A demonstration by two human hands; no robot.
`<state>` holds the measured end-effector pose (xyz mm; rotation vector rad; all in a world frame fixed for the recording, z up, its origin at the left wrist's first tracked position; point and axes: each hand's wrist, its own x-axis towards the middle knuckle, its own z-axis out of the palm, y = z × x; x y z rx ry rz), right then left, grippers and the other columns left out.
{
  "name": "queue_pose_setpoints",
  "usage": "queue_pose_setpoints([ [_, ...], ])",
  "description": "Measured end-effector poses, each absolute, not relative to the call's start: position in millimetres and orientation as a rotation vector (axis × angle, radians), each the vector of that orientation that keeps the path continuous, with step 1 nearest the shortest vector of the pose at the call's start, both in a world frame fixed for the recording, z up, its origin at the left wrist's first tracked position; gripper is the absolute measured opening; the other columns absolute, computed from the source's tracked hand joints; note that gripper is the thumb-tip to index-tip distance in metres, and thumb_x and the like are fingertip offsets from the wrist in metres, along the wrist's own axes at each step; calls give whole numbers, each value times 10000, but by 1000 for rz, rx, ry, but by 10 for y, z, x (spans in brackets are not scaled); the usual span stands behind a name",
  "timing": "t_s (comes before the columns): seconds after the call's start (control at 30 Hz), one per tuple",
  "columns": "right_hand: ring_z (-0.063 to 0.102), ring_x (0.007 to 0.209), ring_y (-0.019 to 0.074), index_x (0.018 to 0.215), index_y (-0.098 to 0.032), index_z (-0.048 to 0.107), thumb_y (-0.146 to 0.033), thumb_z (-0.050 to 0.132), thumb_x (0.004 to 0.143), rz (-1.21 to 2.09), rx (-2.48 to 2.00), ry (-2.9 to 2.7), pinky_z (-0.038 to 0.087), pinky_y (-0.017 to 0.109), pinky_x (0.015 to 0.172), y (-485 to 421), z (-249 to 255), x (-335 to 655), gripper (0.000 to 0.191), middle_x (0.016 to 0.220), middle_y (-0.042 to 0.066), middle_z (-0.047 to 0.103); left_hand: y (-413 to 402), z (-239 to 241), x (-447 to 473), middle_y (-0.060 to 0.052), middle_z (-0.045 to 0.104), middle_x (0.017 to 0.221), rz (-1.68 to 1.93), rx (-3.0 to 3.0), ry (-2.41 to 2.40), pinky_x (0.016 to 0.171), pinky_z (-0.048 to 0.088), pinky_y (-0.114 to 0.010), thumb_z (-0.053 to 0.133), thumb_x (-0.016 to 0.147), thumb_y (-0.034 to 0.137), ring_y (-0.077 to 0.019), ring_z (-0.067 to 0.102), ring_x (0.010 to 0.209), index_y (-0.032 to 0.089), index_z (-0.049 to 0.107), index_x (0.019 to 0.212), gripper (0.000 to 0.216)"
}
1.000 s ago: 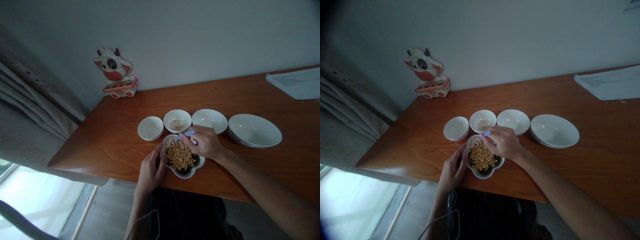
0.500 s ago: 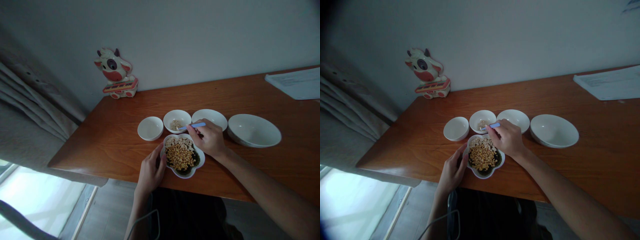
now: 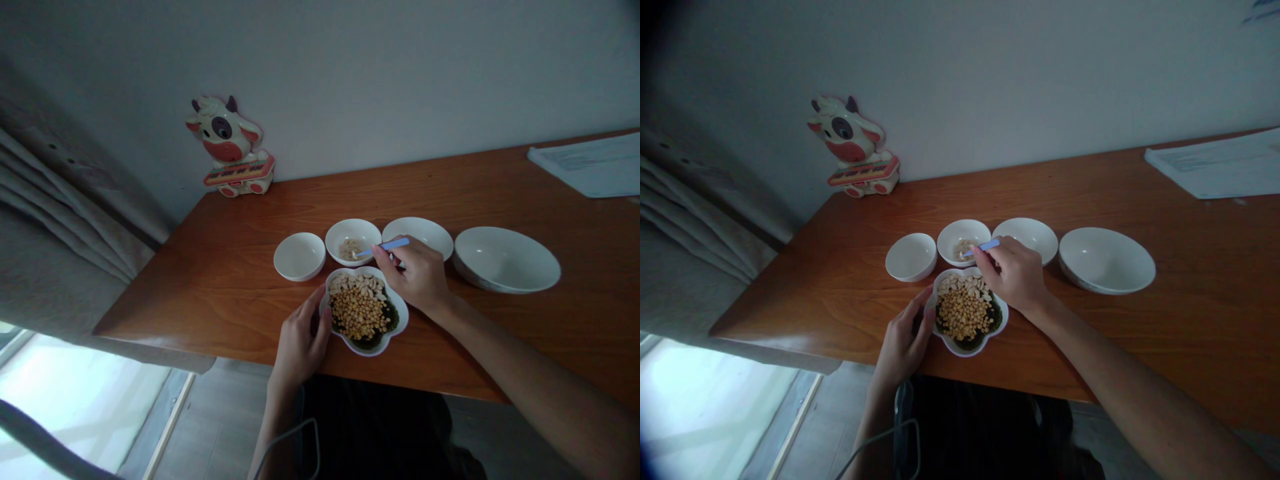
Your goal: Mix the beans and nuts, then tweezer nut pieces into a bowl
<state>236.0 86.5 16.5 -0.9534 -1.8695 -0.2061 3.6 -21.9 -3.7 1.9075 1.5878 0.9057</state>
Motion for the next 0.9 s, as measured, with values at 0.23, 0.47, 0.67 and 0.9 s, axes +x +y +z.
queue_pose_setpoints([
  [0.23,482,565,122,661,-210,517,-265,619,968,-226,-936,-1863,363,287,562,863,172,2356,328,587,-19,524,-221,-36,31,-121,705,1344,897,1912,1595,1008,554,-366,473,1067,353,-246,714,1161,193,507,1490,453],
  [0.47,462,559,115,654,-218,476,-253,636,961,-219,-935,-1856,349,287,555,864,188,2349,348,582,-28,501,-223,-18,44,-138,719,1304,901,1903,1609,1001,554,-371,468,1065,362,-249,719,1139,168,525,1473,455],
  [0.67,460,551,111,656,-216,485,-239,634,958,-193,-892,-1874,356,283,547,866,181,2349,337,584,-28,504,-212,-36,39,-132,735,1264,908,1917,1612,980,560,-362,479,1062,355,-244,730,1097,171,526,1474,454],
  [0.9,538,567,121,694,-197,567,-246,635,958,-121,-790,-1939,397,285,546,804,215,2307,277,633,-3,598,-227,-45,31,-121,747,1227,909,1919,1612,971,568,-368,477,1065,359,-238,739,1061,189,529,1472,444],
])
